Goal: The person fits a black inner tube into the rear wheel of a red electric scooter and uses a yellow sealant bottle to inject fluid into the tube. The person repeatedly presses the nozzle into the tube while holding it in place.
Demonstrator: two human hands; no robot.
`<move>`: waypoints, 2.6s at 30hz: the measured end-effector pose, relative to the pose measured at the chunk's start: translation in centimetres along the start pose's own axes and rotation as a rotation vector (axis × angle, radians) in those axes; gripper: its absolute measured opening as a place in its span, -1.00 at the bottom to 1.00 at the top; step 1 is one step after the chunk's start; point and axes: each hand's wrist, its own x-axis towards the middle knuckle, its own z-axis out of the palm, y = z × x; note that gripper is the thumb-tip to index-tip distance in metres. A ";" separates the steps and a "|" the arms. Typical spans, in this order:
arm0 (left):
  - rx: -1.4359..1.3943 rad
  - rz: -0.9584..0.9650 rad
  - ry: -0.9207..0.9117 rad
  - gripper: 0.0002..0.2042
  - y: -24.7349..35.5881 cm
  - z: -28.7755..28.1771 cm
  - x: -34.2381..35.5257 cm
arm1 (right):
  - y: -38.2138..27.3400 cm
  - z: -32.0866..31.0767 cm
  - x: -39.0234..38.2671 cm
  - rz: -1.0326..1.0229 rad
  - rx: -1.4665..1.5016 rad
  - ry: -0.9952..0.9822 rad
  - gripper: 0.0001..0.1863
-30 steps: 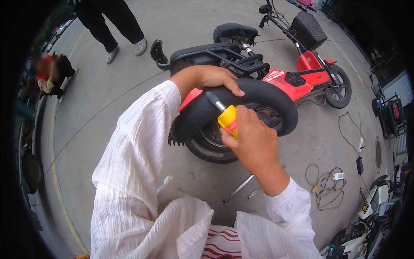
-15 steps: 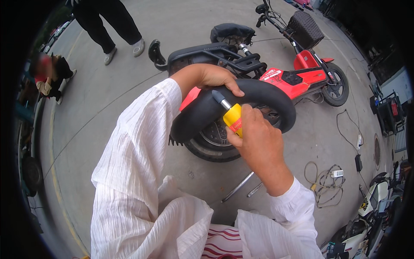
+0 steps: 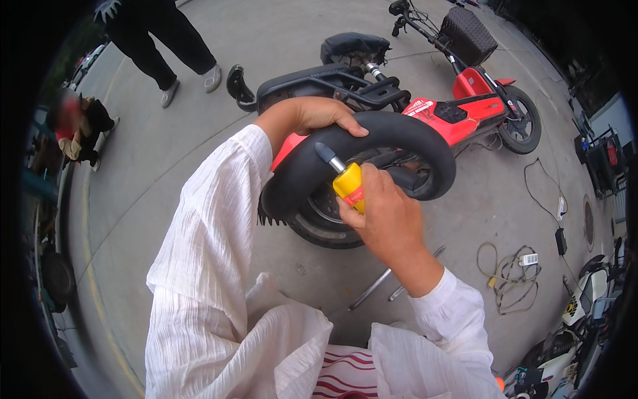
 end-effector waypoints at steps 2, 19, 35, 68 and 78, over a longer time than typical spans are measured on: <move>-0.011 -0.004 -0.005 -0.28 -0.3 0.0 0.1 | 0.8 0.5 0.6 0.046 0.000 0.040 -0.44; -0.031 -0.013 0.003 -0.34 -1.3 -1.3 1.3 | 1.3 2.0 0.2 -0.009 0.111 0.064 -0.43; -0.048 -0.023 0.035 -0.37 -1.5 -1.8 0.9 | 1.9 2.6 -0.8 -0.018 0.106 0.016 -0.40; -0.056 -0.011 0.040 -0.38 -1.3 -1.4 0.5 | 2.8 2.4 -0.4 0.068 0.177 0.063 -0.43; 0.014 -0.024 0.004 -0.34 -0.2 -0.4 0.4 | 2.7 1.0 0.5 0.147 0.147 -0.010 -0.41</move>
